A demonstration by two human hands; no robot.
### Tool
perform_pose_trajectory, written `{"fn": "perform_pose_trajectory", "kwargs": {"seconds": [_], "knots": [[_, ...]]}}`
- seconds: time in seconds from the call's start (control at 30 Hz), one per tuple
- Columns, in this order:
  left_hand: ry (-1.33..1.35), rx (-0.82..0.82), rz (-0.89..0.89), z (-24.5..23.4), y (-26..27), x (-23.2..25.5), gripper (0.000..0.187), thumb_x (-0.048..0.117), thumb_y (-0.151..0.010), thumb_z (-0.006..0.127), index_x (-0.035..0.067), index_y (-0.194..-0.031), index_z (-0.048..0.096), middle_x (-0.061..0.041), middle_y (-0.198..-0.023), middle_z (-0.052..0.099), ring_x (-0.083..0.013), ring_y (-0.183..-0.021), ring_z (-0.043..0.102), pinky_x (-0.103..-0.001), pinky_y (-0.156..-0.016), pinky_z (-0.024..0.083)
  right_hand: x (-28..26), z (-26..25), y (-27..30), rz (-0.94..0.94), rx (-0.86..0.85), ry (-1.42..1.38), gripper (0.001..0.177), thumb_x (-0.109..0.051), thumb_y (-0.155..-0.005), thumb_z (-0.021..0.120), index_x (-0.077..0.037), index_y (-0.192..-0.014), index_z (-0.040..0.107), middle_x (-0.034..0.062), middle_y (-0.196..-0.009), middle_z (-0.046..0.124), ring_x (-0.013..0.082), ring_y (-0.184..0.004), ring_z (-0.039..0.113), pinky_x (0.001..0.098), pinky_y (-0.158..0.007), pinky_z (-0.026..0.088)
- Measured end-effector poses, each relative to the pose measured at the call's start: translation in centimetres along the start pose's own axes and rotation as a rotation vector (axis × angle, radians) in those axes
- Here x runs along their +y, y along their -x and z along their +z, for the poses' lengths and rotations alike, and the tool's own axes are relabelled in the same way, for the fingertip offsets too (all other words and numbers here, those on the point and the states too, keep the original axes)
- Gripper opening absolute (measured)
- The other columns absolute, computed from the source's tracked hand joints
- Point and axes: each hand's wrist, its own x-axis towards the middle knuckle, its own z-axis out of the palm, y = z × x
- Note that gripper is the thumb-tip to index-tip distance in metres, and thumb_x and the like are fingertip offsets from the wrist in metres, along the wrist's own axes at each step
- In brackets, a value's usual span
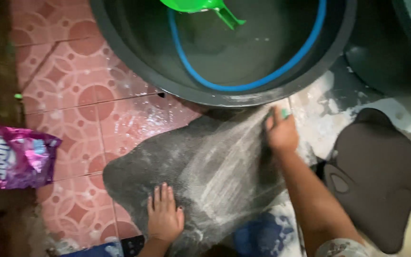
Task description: The recorder is hand-washing two decorative floor mats using soap, a scrub brush, and a sponge in a bathroom-like setting.
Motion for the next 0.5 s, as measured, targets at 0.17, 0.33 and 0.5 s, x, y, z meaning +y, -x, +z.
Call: {"fn": "perform_pose_trajectory", "kwargs": {"seconds": [0.17,0.33,0.5], "knots": [[0.004,-0.049,-0.014,-0.2,-0.4,0.2,0.079,0.036,-0.083,0.058,-0.008,-0.145,0.036,-0.026,-0.156,0.031,-0.0450,-0.144,0.028,-0.063,-0.113,0.024,-4.2,1.5,7.5,-0.022,0.115,-0.158,0.042,-0.039,-0.104,0.054,0.000,-0.120,0.059,0.0271,-0.098,0.066,0.0430,-0.086,0.067,0.0546,-0.078,0.053],[0.047,0.015,-0.008,-0.3,0.2,0.1,0.077,0.034,-0.085,0.056,-0.007,-0.147,0.037,-0.027,-0.156,0.032,-0.0458,-0.144,0.029,-0.062,-0.113,0.024,-9.0,2.1,23.6,0.246,-0.697,-0.390,0.059,-0.048,-0.097,0.051,-0.006,-0.138,0.042,0.0257,-0.111,0.073,0.0396,-0.100,0.073,0.0475,-0.088,0.056],[0.049,0.073,0.039,-0.8,-0.1,0.0,0.074,0.035,-0.087,0.055,-0.007,-0.146,0.039,-0.027,-0.157,0.033,-0.0444,-0.144,0.031,-0.060,-0.115,0.024,-8.7,-1.4,16.5,0.022,-0.573,-0.191,0.073,-0.052,-0.091,0.057,0.003,-0.135,0.038,0.0185,-0.099,0.070,0.0334,-0.087,0.075,0.0477,-0.075,0.062]]}}
